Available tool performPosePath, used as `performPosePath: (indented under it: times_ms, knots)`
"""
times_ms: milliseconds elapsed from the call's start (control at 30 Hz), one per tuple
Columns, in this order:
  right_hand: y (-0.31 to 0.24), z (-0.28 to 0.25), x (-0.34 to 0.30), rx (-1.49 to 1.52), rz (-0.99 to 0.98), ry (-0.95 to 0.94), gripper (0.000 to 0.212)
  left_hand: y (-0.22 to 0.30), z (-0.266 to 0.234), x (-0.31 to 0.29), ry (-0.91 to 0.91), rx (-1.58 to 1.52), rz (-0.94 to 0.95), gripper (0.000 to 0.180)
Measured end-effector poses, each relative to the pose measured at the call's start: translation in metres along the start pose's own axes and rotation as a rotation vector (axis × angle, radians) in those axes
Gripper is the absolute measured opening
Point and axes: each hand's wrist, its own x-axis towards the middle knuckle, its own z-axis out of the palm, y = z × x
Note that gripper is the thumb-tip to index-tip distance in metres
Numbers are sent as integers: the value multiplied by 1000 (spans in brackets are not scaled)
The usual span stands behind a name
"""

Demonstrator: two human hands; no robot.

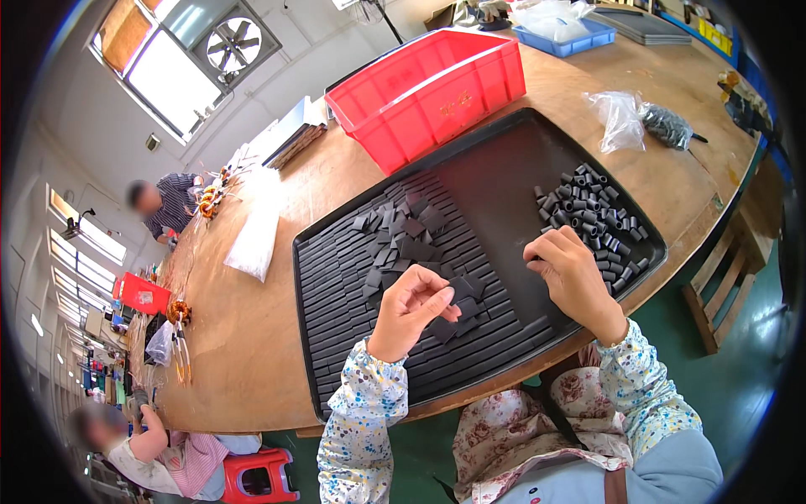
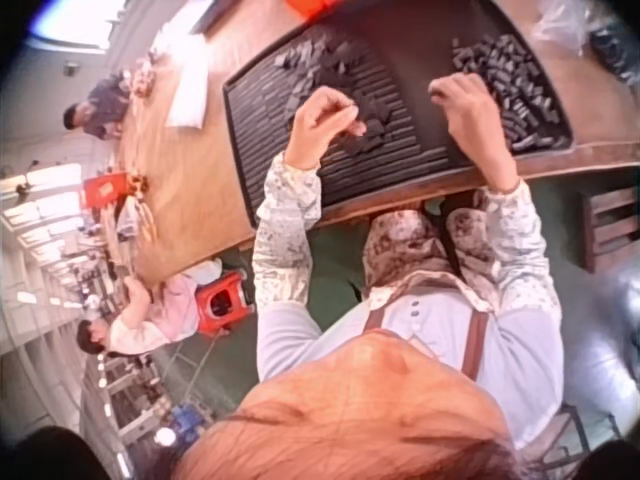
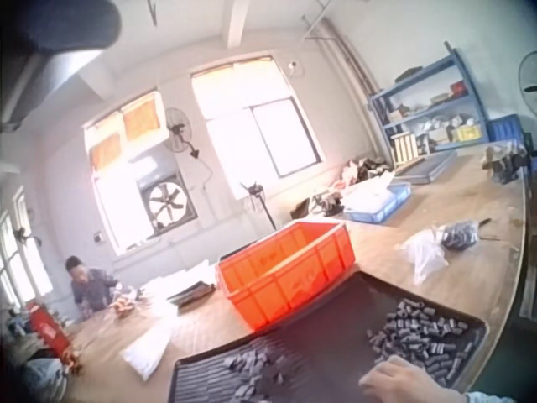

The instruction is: The person sorts and assembles small black industrial components by hand, placing them onto a tray.

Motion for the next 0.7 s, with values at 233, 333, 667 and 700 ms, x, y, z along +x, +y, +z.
performPosePath:
  times_ms: [233,333,667,700]
  knots:
    - [-24,4,-8,447,132,104,16,-9,2,-1,-157,-178,24,13]
    - [-30,11,-8,564,132,81,15,2,12,-2,-109,-93,-91,14]
    - [-35,12,-9,757,254,-76,13,-8,4,-3,-239,-198,-244,16]
    - [-35,12,-9,757,255,-77,13,-8,4,-3,-239,-199,-245,16]
